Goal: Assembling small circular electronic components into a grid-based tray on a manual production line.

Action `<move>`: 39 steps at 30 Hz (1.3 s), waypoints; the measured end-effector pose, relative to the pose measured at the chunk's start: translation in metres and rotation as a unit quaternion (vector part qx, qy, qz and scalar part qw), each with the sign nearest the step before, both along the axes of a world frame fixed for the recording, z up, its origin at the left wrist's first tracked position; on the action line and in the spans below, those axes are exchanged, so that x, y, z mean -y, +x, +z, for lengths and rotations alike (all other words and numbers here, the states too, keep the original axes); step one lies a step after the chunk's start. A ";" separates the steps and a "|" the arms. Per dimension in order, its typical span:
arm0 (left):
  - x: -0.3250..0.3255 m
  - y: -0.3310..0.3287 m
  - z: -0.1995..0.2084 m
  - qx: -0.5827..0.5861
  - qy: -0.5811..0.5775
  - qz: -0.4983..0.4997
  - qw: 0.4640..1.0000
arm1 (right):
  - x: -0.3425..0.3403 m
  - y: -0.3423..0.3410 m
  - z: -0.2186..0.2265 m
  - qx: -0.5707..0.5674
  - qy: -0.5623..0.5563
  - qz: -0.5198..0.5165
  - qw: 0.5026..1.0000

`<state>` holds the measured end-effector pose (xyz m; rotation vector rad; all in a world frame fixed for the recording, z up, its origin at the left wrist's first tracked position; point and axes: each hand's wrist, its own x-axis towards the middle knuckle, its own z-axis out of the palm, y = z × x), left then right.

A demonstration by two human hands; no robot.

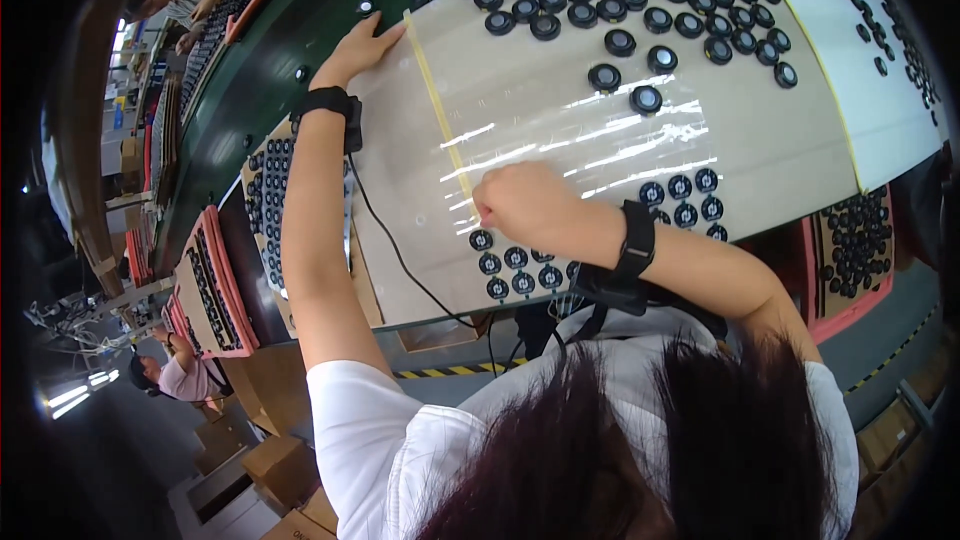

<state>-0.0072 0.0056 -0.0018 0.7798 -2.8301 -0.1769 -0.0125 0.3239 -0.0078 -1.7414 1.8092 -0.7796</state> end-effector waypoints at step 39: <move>-0.148 0.019 0.099 -0.239 0.634 -0.111 0.728 | -0.011 -0.071 0.064 0.351 -0.103 -0.058 0.929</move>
